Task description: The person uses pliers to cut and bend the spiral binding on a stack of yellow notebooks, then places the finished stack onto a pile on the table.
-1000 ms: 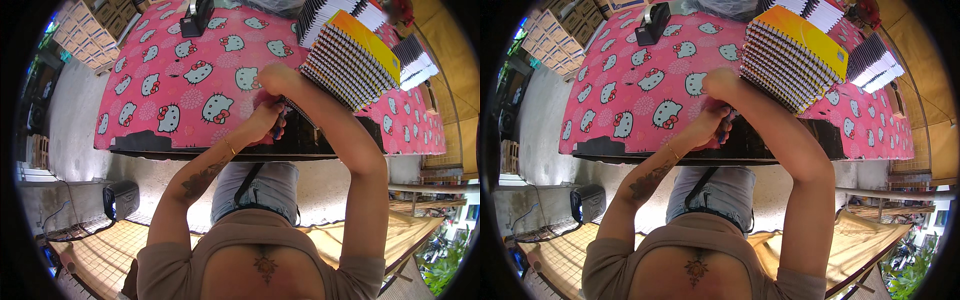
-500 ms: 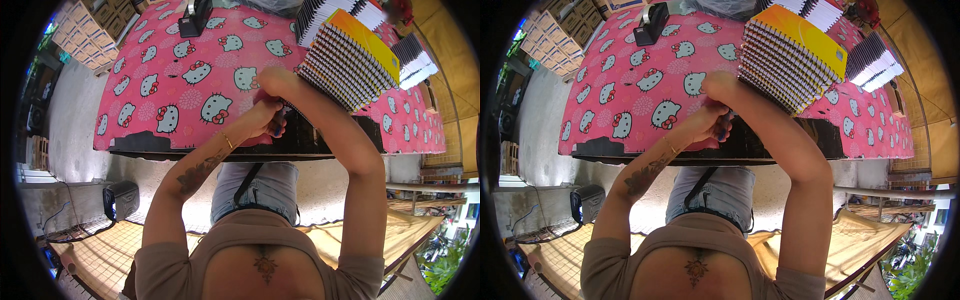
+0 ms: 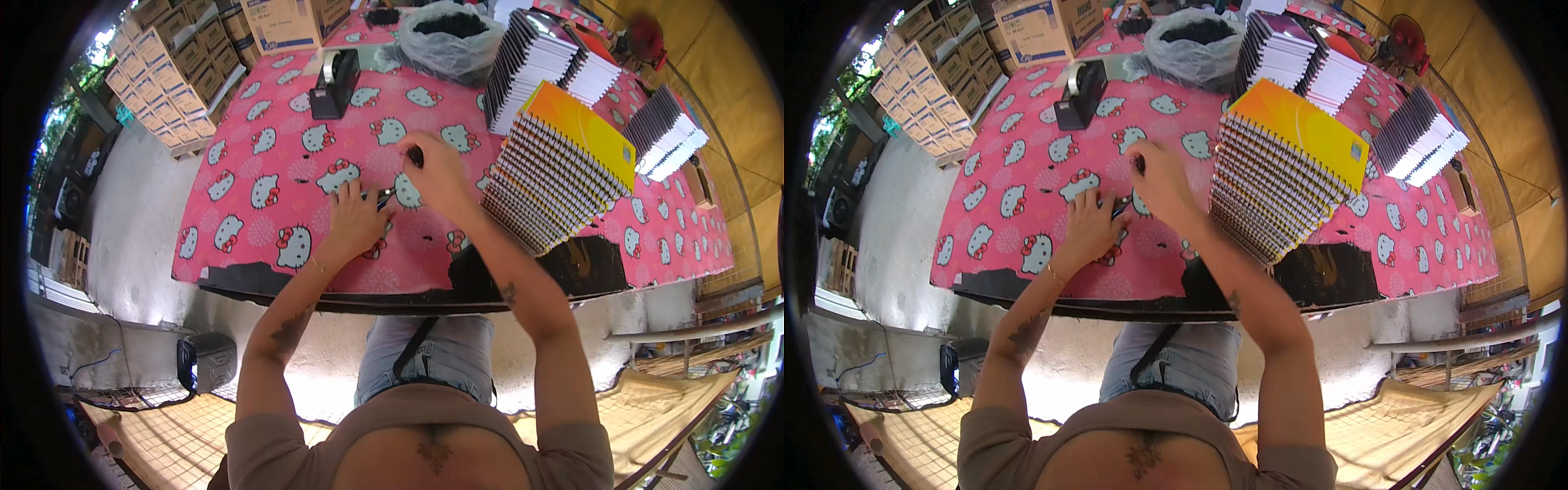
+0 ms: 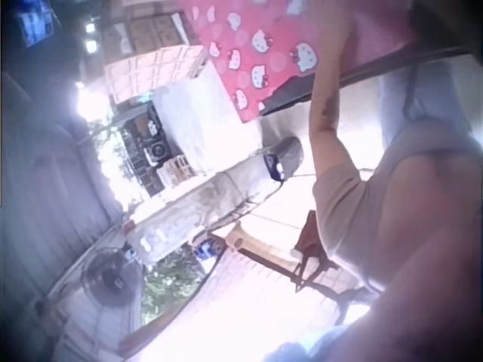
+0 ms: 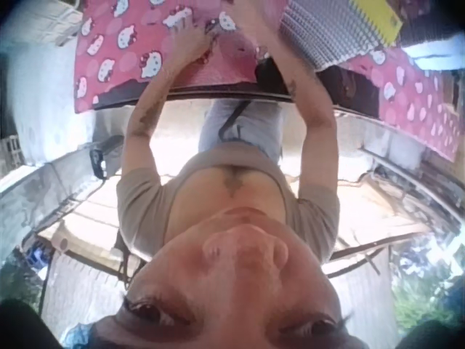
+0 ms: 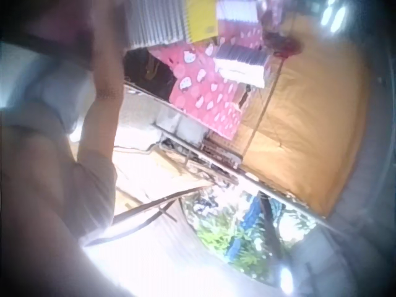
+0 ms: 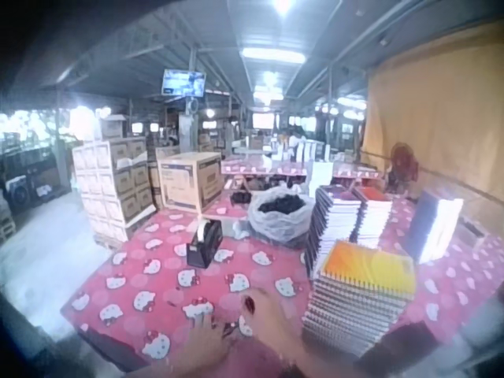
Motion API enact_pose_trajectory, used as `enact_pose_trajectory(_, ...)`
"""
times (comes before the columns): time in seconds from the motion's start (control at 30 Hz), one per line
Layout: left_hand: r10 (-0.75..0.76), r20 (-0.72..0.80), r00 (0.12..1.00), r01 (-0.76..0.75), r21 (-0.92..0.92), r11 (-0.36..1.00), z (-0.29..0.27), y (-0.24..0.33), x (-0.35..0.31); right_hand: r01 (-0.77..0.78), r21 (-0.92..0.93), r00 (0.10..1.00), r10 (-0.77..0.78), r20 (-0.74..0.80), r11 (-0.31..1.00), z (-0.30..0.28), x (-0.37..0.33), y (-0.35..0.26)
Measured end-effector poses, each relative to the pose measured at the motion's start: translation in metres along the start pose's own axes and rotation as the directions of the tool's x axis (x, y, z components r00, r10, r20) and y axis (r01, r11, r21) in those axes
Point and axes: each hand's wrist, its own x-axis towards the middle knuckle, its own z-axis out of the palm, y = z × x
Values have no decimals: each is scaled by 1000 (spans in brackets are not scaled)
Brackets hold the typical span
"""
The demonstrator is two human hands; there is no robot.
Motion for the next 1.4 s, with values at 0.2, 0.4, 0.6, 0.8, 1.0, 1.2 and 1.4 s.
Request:
enact_pose_trajectory(0.2, -442, 520, 731, 463, -854, -238, 1, 36, 43, -414, 720, 817, 575, 25, 557, 47, -31, 17)
enact_pose_trajectory(0.4, -340, 555, 759, 173, -676, -717, 69, 0, 33, -147, 389, 958, 229, -174, 910, 72, -29, -2)
enact_pose_trajectory(0.6, -367, 603, 708, 149, -636, -757, 72, 13, 46, -106, 427, 933, 238, -269, 898, 54, -37, 13)
enact_pose_trajectory(0.8, -362, 719, 593, 160, -546, -822, 50, 38, 71, -116, 500, 874, 327, -359, 858, 43, -38, 22)
enact_pose_trajectory(1.0, -295, 676, 675, 153, -519, -841, 72, 50, 93, -185, 544, 823, 432, -370, 819, 34, -33, 32)
enact_pose_trajectory(1.2, -299, 630, 717, 267, -644, -716, 97, 42, 75, -168, 426, 889, 323, -324, 889, 33, -33, 48)
enact_pose_trajectory(1.4, -297, 641, 708, 282, -642, -713, 86, 43, 78, -136, 169, 900, 192, -391, 976, 32, -28, 39)
